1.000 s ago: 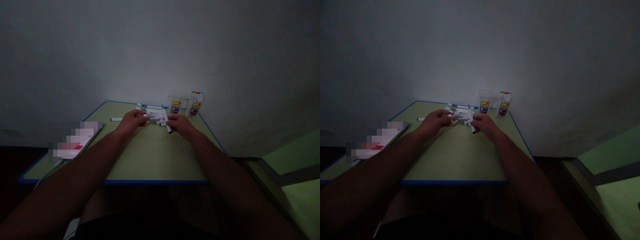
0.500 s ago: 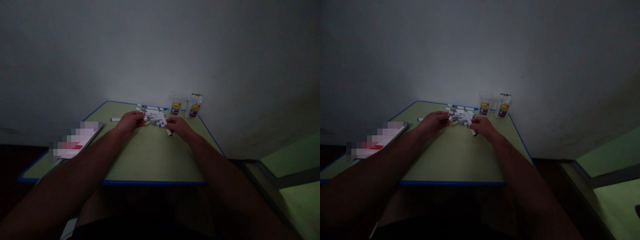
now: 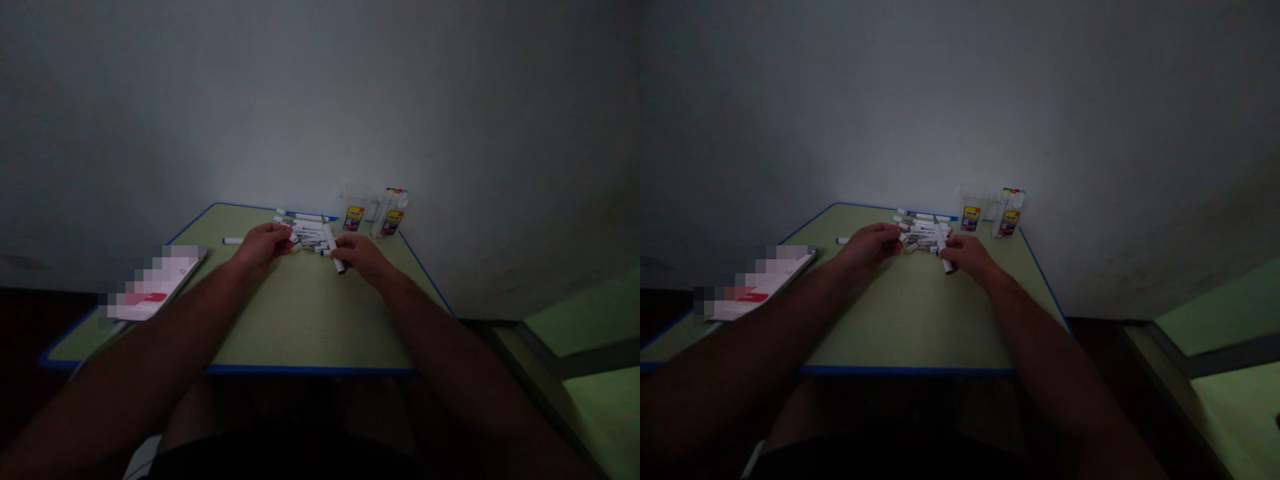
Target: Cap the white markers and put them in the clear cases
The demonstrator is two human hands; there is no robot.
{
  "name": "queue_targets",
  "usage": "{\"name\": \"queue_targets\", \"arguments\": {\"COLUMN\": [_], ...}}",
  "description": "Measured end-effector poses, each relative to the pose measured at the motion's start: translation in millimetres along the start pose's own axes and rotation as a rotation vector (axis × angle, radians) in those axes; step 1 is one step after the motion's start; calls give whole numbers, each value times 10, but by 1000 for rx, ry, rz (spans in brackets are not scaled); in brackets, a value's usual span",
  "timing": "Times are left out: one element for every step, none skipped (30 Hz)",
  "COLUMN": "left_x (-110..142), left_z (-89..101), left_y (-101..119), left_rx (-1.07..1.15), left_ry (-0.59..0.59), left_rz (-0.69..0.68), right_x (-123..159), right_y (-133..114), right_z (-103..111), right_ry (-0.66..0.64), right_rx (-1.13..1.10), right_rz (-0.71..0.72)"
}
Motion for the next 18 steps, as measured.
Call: {"name": "queue_targets", "arguments": {"left_x": [1, 4, 6, 9, 11, 12, 13, 13, 12, 12, 13, 16, 19, 24, 29, 33, 36, 36], "left_z": [0, -2, -6, -11, -16, -20, -24, -26, -26, -25, -22, -17, -12, -7, -4, -3, -4, -4], "left_y": [-2, -6, -9, -13, -16, -20, -23, -27, -30, -31, -32, -28, -23, -15, -6, 2, 8, 12], "left_rx": [-6, -11, -15, -18, -20, -24, -30, -39, -49, -59, -74, -96, -125, -159, -192, -219, -237, -246], "left_ry": [4, 7, 7, 5, 2, -2, -7, -12, -16, -19, -19, -15, -7, -1, 3, 2, -5, -14], "left_rz": [3, 5, 4, 1, -7, -16, -28, -40, -54, -69, -86, -109, -135, -163, -194, -225, -252, -275], "right_x": [-2, -4, -6, -7, -7, -6, -5, -4, -3, -3, -4, -4, -5, -6, -6, -7, -8, -9], "right_y": [3, 7, 9, 11, 13, 14, 14, 13, 12, 13, 14, 15, 16, 17, 17, 18, 20, 24], "right_z": [6, 14, 20, 25, 30, 34, 38, 39, 40, 38, 37, 37, 38, 39, 40, 40, 41, 41], "right_ry": [5, 10, 13, 14, 15, 17, 21, 22, 22, 19, 18, 18, 19, 20, 21, 22, 24, 25], "right_rx": [-28, -54, -75, -91, -104, -113, -118, -120, -118, -114, -110, -106, -102, -99, -97, -97, -97, -96], "right_rz": [-9, -20, -32, -43, -54, -65, -73, -77, -80, -83, -83, -83, -81, -78, -74, -70, -68, -69]}}
Point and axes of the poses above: each hand's wrist, its own x-axis away from the middle knuckle, its own z-axis out of the back of the hand, y = z × x, the point moved 5 cm from there along -x, towards the middle knuckle, and after that the axes turned 1 degree about -x, right-handed, at the moved point
